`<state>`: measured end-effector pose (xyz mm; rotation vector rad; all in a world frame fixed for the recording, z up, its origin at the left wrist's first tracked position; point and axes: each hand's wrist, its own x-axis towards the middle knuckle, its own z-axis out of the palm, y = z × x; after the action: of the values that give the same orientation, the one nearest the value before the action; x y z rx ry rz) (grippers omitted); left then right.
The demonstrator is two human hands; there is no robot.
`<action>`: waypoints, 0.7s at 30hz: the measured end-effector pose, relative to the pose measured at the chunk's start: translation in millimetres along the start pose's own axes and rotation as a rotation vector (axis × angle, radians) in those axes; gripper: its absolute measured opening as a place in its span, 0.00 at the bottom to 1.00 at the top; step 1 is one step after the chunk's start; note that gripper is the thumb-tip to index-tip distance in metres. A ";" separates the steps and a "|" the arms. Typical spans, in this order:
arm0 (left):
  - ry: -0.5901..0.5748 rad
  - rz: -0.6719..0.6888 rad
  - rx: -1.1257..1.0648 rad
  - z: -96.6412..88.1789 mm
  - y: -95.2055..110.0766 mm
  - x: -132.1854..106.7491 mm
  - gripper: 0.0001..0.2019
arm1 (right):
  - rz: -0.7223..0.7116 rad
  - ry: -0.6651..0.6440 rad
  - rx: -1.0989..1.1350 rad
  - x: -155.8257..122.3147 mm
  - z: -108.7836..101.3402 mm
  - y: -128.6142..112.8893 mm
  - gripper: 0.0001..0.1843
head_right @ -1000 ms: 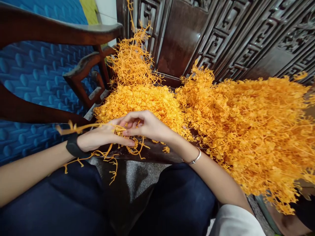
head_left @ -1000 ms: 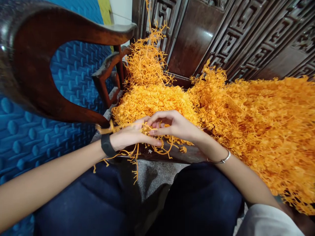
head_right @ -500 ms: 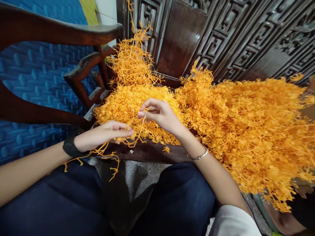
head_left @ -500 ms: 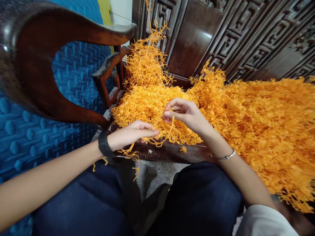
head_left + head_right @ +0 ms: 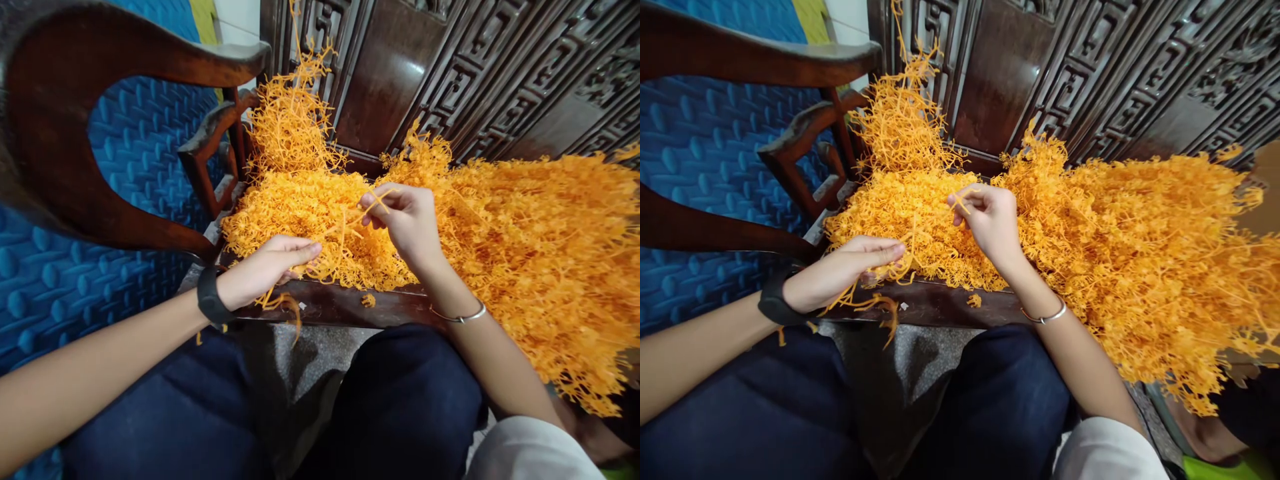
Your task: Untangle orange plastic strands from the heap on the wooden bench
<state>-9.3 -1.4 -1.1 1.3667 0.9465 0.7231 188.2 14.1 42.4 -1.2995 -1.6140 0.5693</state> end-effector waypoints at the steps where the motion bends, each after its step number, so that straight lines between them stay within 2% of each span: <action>1: 0.007 0.002 -0.020 0.8 1.5 -0.2 0.11 | 0.000 0.016 -0.016 0.8 1.0 0.0 0.11; 7: 0.004 -0.019 -0.118 2.6 10.1 2.4 0.10 | -0.152 0.111 -0.122 8.0 14.2 4.3 0.13; 9: 0.004 -0.021 -0.142 2.1 10.1 2.0 0.10 | -0.166 0.112 -0.140 17.3 10.8 9.2 0.15; 11: 0.002 -0.047 -0.155 1.6 8.2 -2.5 0.12 | -0.158 0.196 -0.155 31.5 -4.5 17.5 0.16; 14: -0.029 -0.115 -0.172 3.2 3.0 -15.5 0.16 | -0.124 0.467 -0.125 51.8 -39.5 34.2 0.18; 16: -0.056 -0.119 -0.180 6.6 -0.2 -23.5 0.16 | -0.144 0.538 -0.109 57.1 -52.7 44.0 0.15; 18: -0.064 -0.110 -0.178 10.7 -2.2 -27.2 0.14 | -0.172 0.391 -0.123 56.0 -47.8 49.6 0.08; 21: -0.073 -0.120 -0.176 14.6 -3.3 -25.6 0.12 | -0.246 0.176 -0.194 53.6 -19.0 48.8 0.08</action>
<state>-8.8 -31.1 -1.6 1.1642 0.8782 0.6460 229.3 75.8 31.4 -1.2291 -1.6795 0.1461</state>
